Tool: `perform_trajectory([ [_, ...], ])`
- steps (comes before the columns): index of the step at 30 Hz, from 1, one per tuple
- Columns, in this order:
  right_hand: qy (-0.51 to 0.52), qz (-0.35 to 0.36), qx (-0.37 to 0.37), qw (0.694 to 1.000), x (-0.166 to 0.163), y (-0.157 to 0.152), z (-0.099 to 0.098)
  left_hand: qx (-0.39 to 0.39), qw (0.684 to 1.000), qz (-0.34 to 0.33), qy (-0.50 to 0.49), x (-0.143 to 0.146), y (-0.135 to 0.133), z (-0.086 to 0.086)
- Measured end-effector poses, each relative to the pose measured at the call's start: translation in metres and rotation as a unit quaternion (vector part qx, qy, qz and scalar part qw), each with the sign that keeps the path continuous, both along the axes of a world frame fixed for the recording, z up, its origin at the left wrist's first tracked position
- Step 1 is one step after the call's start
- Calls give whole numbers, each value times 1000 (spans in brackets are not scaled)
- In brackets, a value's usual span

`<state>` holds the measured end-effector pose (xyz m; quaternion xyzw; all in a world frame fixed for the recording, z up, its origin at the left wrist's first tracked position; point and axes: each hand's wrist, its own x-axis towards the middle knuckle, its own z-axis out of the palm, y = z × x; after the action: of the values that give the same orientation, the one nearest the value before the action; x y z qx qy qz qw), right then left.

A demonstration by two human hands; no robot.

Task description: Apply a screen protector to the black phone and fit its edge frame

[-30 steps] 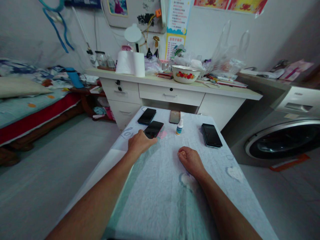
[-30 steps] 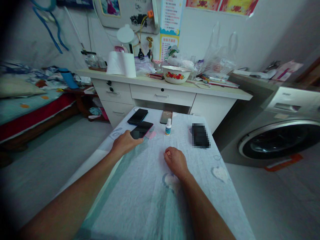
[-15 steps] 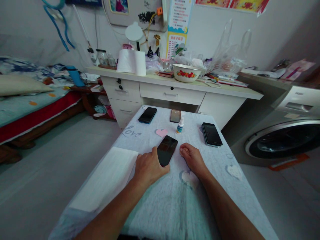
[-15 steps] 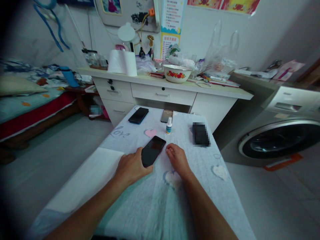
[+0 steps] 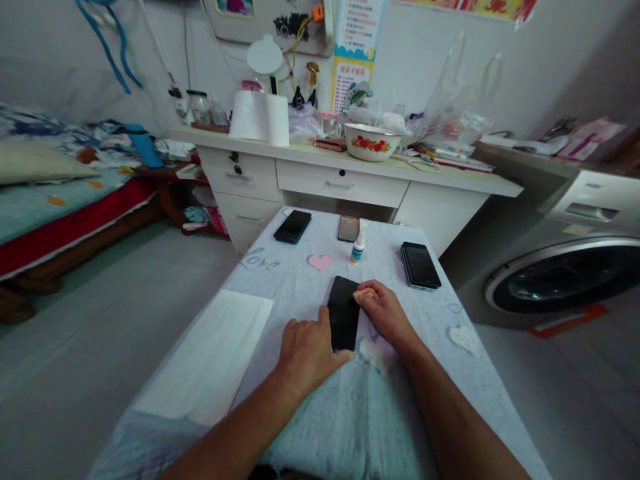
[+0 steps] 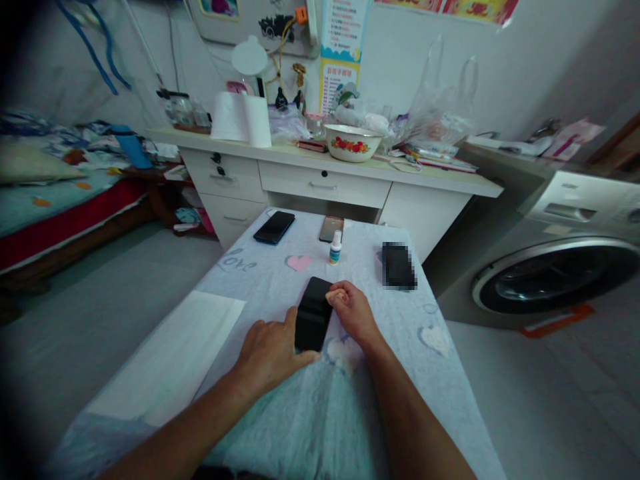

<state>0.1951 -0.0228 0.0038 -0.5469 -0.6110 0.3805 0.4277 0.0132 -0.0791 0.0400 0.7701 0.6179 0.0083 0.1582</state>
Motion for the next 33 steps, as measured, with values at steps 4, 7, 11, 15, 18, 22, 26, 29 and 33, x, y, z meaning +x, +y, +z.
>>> perform_trajectory([
  [4,-58,-22,34,997,0,2,-3,-2,1000,-23,-3,2,3,-1],
  [7,-124,-44,62,989,-1,4,-4,1,999,-35,4,2,6,-1],
  [11,-192,-48,98,975,-1,5,-4,3,999,-41,15,3,10,-2],
  [15,-248,-43,119,960,-2,4,-1,1,998,-65,13,-2,18,4],
  [18,-283,-46,104,952,-4,3,2,-5,995,-99,11,-9,32,13],
  [22,-307,-44,92,946,-6,3,4,21,993,-114,-3,-11,56,19],
  [26,-307,-33,90,947,-3,4,5,42,994,-100,-18,-4,71,6],
  [29,-303,-14,90,949,-1,3,6,52,994,-84,-53,1,74,-8],
  [33,-291,30,76,953,2,-1,9,72,993,-61,-71,2,74,-19],
])
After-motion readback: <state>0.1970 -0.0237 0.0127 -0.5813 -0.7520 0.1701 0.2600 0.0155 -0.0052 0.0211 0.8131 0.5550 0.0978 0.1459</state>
